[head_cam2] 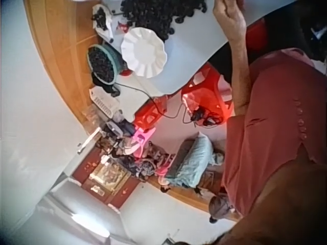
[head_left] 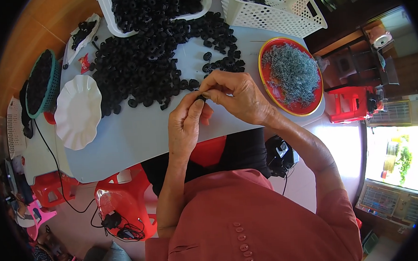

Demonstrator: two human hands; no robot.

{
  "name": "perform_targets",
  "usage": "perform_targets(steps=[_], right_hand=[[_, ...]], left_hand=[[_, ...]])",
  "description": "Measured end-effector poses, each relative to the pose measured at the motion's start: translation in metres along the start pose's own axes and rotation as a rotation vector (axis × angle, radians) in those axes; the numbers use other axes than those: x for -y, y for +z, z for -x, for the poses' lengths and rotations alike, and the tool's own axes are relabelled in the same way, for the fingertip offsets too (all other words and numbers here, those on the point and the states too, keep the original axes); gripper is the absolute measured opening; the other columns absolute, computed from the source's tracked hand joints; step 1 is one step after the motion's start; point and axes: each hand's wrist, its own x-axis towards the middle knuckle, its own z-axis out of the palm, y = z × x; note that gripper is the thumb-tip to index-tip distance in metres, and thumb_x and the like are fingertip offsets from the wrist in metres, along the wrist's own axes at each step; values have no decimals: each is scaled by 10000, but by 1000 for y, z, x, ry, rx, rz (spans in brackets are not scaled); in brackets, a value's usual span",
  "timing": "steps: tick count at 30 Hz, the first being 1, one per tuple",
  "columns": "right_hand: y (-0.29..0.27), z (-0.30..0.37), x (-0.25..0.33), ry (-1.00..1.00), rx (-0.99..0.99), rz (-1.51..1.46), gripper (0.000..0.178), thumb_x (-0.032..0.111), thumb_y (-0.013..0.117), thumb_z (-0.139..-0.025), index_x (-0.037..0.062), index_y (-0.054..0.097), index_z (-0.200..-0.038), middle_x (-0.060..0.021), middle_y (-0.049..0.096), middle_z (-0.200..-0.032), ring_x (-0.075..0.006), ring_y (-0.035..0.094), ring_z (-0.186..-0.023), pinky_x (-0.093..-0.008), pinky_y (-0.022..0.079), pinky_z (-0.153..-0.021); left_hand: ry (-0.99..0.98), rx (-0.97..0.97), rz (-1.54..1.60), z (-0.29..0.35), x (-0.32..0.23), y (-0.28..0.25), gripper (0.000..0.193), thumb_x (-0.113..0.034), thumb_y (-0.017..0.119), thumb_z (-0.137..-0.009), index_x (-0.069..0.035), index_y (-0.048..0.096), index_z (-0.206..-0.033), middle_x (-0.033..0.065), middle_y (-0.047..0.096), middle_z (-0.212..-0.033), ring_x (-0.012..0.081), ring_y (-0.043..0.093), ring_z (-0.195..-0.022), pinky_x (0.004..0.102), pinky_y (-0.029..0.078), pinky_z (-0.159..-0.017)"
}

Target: The person assembles small plastic components by taking small pins from a plate and inserting them into black plastic pieces by hand.

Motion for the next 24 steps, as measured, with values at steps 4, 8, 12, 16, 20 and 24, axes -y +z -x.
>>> perform_targets(steps=[4,8,12,16,20,24], right_hand=[[-1,4,-1,42,12,-18,135,-27,594,-872,-9,644,-997,-49,669,-820,-76,632,-735,-235,522,-669],[-3,5,0,-82,-6,70,151,-33,589,-866,-10,663,-996,-72,688,-839,-110,671,-748,-245,542,-679],[-7,3,1,-14,51,33,152,-37,586,-862,-12,686,-974,-84,692,-825,-120,674,-726,-242,549,-670],[-10,3,3,-26,63,38,152,-37,588,-860,-8,697,-962,-87,691,-804,-116,671,-711,-243,553,-665],[-10,1,1,58,97,21,148,-37,594,-856,-6,702,-953,-92,692,-802,-122,676,-707,-249,555,-650],[-5,3,-2,-80,20,131,140,-36,600,-855,-12,702,-947,-100,695,-800,-134,685,-710,-254,556,-630]], left_hand=[[1,17,-27,0,-1,2,255,-183,518,-989,20,607,-1115,53,633,-774,98,577,-671,227,472,-593],[-32,5,-52,0,-4,4,240,-159,503,-990,23,602,-1111,51,632,-781,95,576,-676,227,471,-592],[-34,20,-75,0,-4,3,234,-148,506,-985,24,603,-1110,49,630,-782,90,566,-672,226,467,-590],[-40,19,-67,1,-3,5,233,-148,510,-983,23,605,-1109,45,626,-765,86,559,-661,222,463,-588],[-4,-6,-139,2,-2,5,226,-142,511,-982,27,613,-1092,42,623,-741,80,547,-643,217,456,-573],[43,-8,-160,2,0,8,217,-139,511,-982,23,622,-1076,41,625,-740,77,533,-627,214,447,-559]])
